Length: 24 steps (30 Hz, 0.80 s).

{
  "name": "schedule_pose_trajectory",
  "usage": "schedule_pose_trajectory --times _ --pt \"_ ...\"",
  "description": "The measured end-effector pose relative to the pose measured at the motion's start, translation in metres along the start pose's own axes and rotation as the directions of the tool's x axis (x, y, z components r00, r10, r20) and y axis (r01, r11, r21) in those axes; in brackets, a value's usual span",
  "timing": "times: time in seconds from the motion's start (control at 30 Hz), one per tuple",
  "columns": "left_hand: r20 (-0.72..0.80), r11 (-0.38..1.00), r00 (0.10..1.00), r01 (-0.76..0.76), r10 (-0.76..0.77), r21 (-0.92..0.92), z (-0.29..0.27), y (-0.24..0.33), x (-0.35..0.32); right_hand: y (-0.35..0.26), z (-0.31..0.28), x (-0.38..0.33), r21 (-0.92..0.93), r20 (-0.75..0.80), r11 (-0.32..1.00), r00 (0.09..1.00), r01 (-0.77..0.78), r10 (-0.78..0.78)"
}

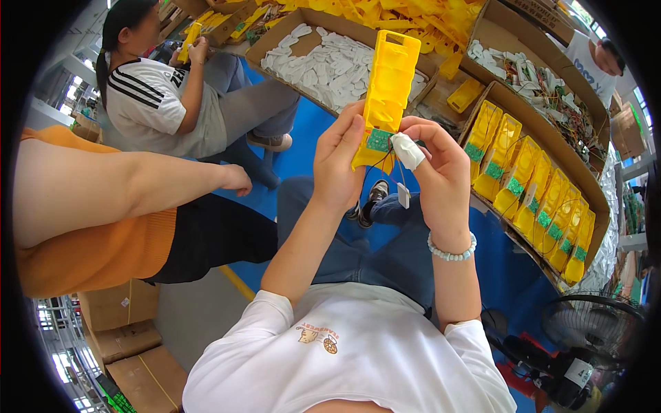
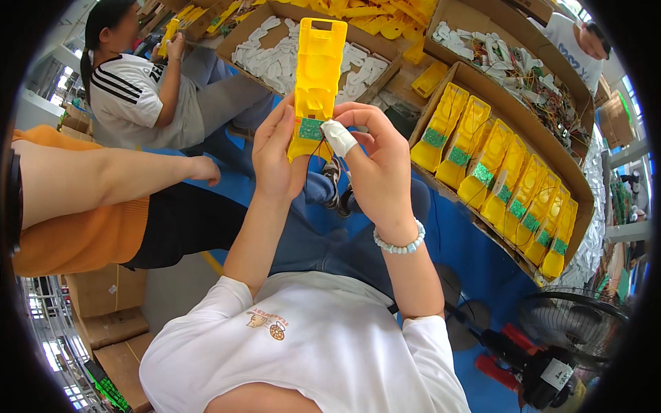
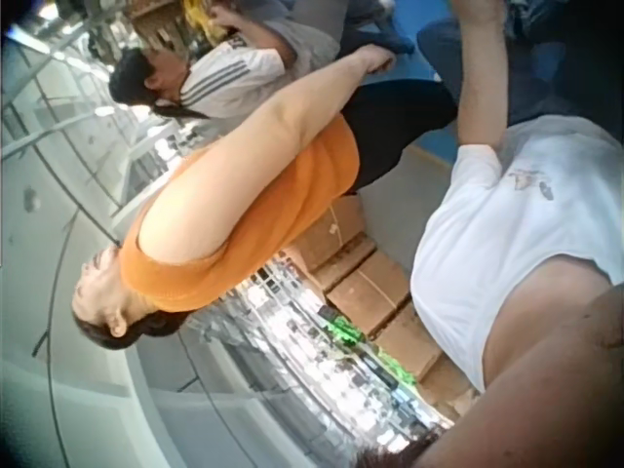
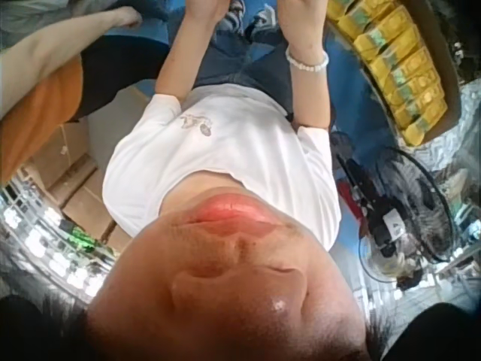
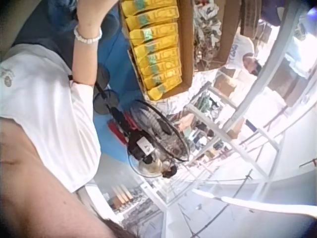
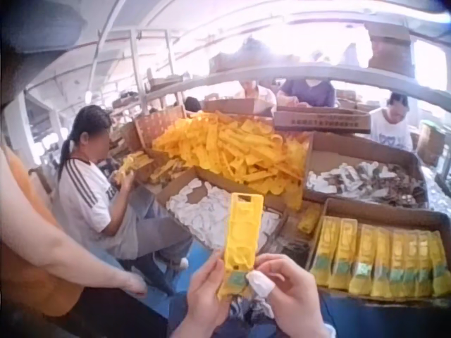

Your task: The person assembles small circuit boards into yellow plastic housings by hand.

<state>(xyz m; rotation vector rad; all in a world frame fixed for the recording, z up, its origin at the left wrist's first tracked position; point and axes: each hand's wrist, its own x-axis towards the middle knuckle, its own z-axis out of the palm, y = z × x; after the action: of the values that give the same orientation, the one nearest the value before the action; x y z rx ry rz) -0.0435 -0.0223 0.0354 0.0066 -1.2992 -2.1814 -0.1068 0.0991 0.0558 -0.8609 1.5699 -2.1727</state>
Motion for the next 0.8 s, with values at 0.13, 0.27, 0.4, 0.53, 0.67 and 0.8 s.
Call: schedule_pose_trajectory --times 0.13,0.27,0.4,0.53,0.67,0.8 --pt "-0.015 1.000 1.000 -0.013 0.013 -0.019 -0.001 -0.003 -0.005 0.003 0.004 0.000 -0.009 -0.010 0.999 0.999 -0.033 0.033" --pt "-0.097 0.997 0.993 -0.065 0.069 0.049 0.001 -0.004 -0.009 0.008 0.008 0.000 -0.066 -0.016 0.998 1.000 -0.006 0.005" --pt "-0.165 0.957 0.965 -0.161 0.204 0.243 -0.003 -0.009 -0.012 0.006 0.013 -0.001 -0.022 -0.031 0.995 0.995 -0.095 0.094" --pt "-0.135 0.949 0.961 -0.206 0.242 0.238 -0.008 -0.010 -0.015 0.010 0.015 -0.001 -0.036 -0.037 0.994 0.994 -0.106 0.105" --pt "-0.088 0.921 0.953 -0.253 0.290 0.295 -0.012 -0.011 -0.020 0.014 0.017 -0.003 -0.012 -0.043 0.995 0.994 -0.099 0.099" --pt "-0.074 0.880 0.932 -0.306 0.354 0.362 -0.013 -0.014 -0.022 0.017 0.018 -0.003 0.019 -0.070 0.998 0.996 -0.057 0.058"
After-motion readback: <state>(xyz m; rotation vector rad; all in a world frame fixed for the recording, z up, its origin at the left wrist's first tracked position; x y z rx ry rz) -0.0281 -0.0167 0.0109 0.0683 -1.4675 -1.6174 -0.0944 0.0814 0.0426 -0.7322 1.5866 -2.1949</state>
